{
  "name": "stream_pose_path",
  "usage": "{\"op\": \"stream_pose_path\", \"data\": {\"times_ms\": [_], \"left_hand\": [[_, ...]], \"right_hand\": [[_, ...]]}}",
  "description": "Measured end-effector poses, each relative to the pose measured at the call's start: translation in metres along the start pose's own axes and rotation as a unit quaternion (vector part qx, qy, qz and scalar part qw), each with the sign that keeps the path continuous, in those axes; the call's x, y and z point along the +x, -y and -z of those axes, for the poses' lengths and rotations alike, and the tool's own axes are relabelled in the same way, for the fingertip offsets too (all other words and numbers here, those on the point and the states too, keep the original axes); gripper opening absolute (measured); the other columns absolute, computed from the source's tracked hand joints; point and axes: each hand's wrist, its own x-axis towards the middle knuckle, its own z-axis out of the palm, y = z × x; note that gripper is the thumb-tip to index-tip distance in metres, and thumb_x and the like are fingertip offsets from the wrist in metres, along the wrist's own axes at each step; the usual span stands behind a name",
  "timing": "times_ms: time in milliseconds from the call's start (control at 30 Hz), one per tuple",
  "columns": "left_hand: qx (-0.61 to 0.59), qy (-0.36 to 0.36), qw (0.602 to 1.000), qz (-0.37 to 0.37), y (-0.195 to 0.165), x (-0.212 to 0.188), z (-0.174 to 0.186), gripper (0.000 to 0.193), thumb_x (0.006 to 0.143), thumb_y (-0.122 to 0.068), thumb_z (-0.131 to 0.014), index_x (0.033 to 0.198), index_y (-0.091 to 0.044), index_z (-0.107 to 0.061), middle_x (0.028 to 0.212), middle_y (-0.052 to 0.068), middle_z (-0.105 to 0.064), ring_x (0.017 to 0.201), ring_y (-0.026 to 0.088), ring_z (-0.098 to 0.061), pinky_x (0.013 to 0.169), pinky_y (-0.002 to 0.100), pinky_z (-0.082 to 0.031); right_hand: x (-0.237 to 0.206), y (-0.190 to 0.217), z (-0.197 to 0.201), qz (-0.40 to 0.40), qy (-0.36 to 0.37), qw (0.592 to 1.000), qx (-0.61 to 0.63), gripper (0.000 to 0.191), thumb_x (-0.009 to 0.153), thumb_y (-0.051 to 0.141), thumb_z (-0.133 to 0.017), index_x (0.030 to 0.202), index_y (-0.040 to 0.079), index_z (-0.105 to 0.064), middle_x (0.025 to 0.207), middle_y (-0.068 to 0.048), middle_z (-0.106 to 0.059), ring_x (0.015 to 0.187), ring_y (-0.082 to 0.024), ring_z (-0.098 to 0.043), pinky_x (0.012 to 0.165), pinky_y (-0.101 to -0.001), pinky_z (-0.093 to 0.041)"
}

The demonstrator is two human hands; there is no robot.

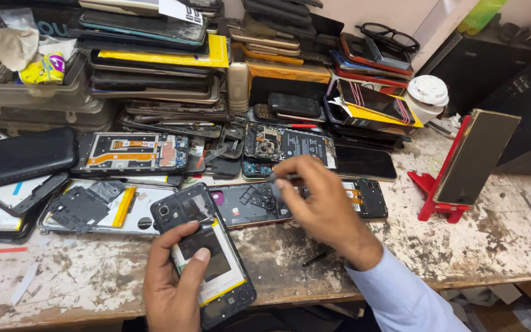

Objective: The person holds a disassembled smartphone in one hand and uses a screwdriver to unscrew and remove internal components from its back housing. They work at a cluttered repair bench covered with other dismantled phones and parts, occasionally setting the phone down and picking it back up to continue working on it.

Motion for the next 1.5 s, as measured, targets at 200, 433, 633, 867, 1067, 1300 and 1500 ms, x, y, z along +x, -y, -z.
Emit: {"op": "stream_pose_path", "data": {"times_ms": [200,433,633,867,1067,1300,1500], "left_hand": [[0.023,0.01,1.0,0.007,-0.004,0.003,-0.001,0.046,0.087,0.007,-0.064,0.132,0.0,-0.057,0.114,0.013,-0.07,0.103,0.014,-0.067,0.091,0.029,-0.054],[0.032,0.017,0.999,0.023,-0.009,0.006,-0.002,0.04,0.089,0.002,-0.066,0.128,-0.003,-0.061,0.11,0.01,-0.071,0.099,0.013,-0.067,0.088,0.027,-0.054],[0.093,0.063,0.994,0.014,-0.015,0.013,0.002,0.023,0.096,-0.01,-0.066,0.117,-0.003,-0.072,0.106,0.006,-0.073,0.098,0.009,-0.064,0.087,0.025,-0.051],[0.127,0.094,0.986,0.046,-0.025,0.015,0.004,0.022,0.098,-0.018,-0.064,0.111,-0.005,-0.074,0.101,0.004,-0.075,0.097,0.01,-0.067,0.087,0.026,-0.053],[0.145,0.099,0.984,0.01,-0.022,0.014,0.007,0.018,0.097,-0.017,-0.067,0.107,-0.004,-0.073,0.101,0.005,-0.075,0.099,0.011,-0.067,0.089,0.027,-0.052],[0.172,0.088,0.981,0.003,-0.022,0.013,0.009,0.017,0.097,-0.018,-0.066,0.106,-0.005,-0.074,0.099,0.004,-0.074,0.097,0.012,-0.067,0.087,0.027,-0.051],[0.179,0.094,0.979,-0.011,-0.023,0.012,0.009,0.017,0.097,-0.018,-0.066,0.105,-0.006,-0.074,0.098,0.004,-0.073,0.098,0.012,-0.066,0.089,0.027,-0.05]], "right_hand": [[0.009,0.0,-0.018,0.011,0.043,0.999,-0.031,0.015,0.096,0.012,-0.065,0.105,0.001,-0.063,0.099,-0.013,-0.069,0.093,-0.027,-0.072,0.079,-0.0369,-0.057],[0.007,0.012,-0.019,0.032,0.026,0.999,-0.001,0.013,0.094,0.006,-0.066,0.107,0.002,-0.064,0.105,-0.012,-0.071,0.098,-0.024,-0.073,0.085,-0.0351,-0.058],[-0.023,0.043,-0.005,0.1,0.003,0.994,0.054,0.02,0.09,-0.005,-0.07,0.104,0.005,-0.061,0.116,-0.011,-0.073,0.106,-0.023,-0.074,0.089,-0.0337,-0.059],[-0.045,0.057,-0.011,0.128,0.03,0.988,0.076,0.028,0.086,-0.008,-0.073,0.108,0.006,-0.06,0.118,-0.013,-0.072,0.109,-0.025,-0.076,0.092,-0.0336,-0.062],[-0.046,0.059,-0.016,0.16,0.034,0.985,0.056,0.031,0.085,-0.008,-0.074,0.109,0.006,-0.06,0.118,-0.013,-0.072,0.11,-0.026,-0.075,0.094,-0.0358,-0.061],[-0.049,0.062,-0.017,0.16,0.047,0.984,0.061,0.033,0.085,-0.009,-0.074,0.11,0.006,-0.059,0.118,-0.013,-0.072,0.111,-0.025,-0.075,0.094,-0.0357,-0.061],[-0.051,0.062,-0.014,0.146,0.055,0.985,0.069,0.034,0.082,-0.01,-0.074,0.109,0.006,-0.06,0.118,-0.013,-0.072,0.11,-0.025,-0.075,0.092,-0.0347,-0.062]]}}
